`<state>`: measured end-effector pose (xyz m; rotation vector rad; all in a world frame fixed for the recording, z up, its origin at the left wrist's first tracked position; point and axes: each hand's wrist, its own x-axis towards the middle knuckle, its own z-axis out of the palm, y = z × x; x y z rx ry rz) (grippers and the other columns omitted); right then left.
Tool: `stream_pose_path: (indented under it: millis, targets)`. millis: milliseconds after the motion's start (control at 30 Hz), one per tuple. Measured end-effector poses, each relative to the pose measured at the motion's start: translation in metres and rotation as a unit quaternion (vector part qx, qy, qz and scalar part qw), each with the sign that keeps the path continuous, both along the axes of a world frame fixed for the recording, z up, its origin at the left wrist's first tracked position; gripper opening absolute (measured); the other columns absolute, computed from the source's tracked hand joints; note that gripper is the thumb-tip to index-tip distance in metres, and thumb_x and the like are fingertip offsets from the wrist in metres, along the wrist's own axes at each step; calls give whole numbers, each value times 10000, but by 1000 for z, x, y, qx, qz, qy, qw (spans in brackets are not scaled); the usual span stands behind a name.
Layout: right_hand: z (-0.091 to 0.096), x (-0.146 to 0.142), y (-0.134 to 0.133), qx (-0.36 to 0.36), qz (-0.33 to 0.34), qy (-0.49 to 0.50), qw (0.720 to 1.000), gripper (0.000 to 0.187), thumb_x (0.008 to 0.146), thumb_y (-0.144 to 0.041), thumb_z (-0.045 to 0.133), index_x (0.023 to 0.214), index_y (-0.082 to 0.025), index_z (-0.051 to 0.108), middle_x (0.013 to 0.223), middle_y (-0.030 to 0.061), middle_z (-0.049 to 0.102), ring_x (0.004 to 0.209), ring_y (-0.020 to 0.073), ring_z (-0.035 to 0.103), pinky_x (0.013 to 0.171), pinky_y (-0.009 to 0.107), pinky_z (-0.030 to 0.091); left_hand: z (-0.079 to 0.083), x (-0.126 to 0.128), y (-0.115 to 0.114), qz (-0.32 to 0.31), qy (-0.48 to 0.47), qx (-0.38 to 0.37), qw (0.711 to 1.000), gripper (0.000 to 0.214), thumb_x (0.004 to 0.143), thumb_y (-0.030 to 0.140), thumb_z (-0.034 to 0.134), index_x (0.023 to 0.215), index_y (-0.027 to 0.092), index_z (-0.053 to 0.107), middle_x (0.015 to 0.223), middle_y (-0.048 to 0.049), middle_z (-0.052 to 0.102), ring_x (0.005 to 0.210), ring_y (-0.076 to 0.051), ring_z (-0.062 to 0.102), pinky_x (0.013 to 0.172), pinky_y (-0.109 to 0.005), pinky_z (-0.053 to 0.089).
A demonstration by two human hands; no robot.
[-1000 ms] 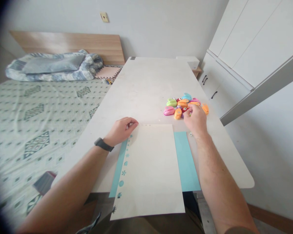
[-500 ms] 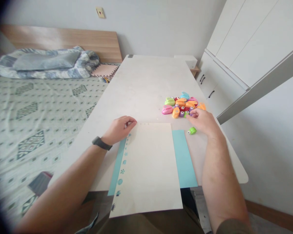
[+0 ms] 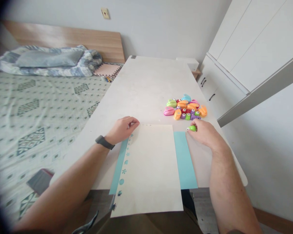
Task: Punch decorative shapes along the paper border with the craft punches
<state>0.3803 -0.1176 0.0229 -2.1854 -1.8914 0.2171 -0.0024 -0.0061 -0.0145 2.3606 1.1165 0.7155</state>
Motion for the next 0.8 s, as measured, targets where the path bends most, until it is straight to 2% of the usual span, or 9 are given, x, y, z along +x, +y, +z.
stream_pose_path:
  millis: [100, 167, 233, 367, 467, 633, 800]
  targets:
    - [15, -31, 15, 64, 38, 87, 993, 239, 803, -383, 704, 1008, -264, 672, 876, 14, 736, 747, 199, 660, 673, 326, 487, -1, 0, 0, -2, 2, -2, 1000, 227, 967, 306, 518, 938, 190, 711, 871, -60, 682, 749, -177, 598, 708, -308, 460]
    - [22, -56, 32, 79, 79, 156, 981, 254, 831, -376, 682, 1053, -253, 669, 922, 20, 741, 773, 187, 665, 709, 315, 498, -3, 1, 0, -4, 3, -1, 1000, 227, 969, 304, 519, 937, 192, 713, 896, -66, 690, 778, -183, 612, 716, -309, 467]
    - [23, -83, 56, 78, 108, 178, 975, 258, 859, -371, 653, 1081, -241, 678, 956, 32, 741, 738, 173, 642, 691, 307, 482, -4, 1, -1, -8, 2, 1, 1000, 222, 970, 297, 522, 941, 194, 716, 912, -68, 695, 796, -187, 620, 725, -311, 473]
    - [11, -135, 105, 89, 135, 174, 971, 214, 907, -358, 594, 1039, -208, 672, 882, 28, 723, 752, 169, 621, 701, 289, 451, -4, 2, -2, -15, 2, 6, 1000, 210, 969, 277, 528, 955, 197, 721, 913, -69, 695, 810, -192, 630, 743, -315, 486]
    - [1, -173, 132, 86, 154, 182, 967, 200, 934, -352, 575, 1027, -205, 674, 893, 24, 721, 766, 165, 613, 708, 276, 442, -3, 2, -3, -17, 3, 6, 1000, 207, 970, 268, 526, 962, 196, 720, 923, -74, 696, 828, -197, 641, 753, -315, 497]
    - [-11, -226, 153, 31, 208, 195, 958, 164, 939, -330, 600, 957, -208, 708, 988, 47, 751, 868, 175, 645, 795, 277, 460, -5, 3, -2, -11, 11, 16, 1000, 189, 964, 242, 539, 895, 179, 703, 917, -89, 705, 819, -208, 651, 744, -323, 504]
    - [-13, -250, 164, -1, 207, 205, 957, 140, 896, -313, 646, 938, -219, 741, 939, 32, 770, 835, 176, 674, 780, 279, 485, -6, -1, 2, 20, 30, 30, 999, 199, 954, 238, 554, 825, 169, 689, 888, -105, 720, 810, -238, 663, 729, -350, 498]
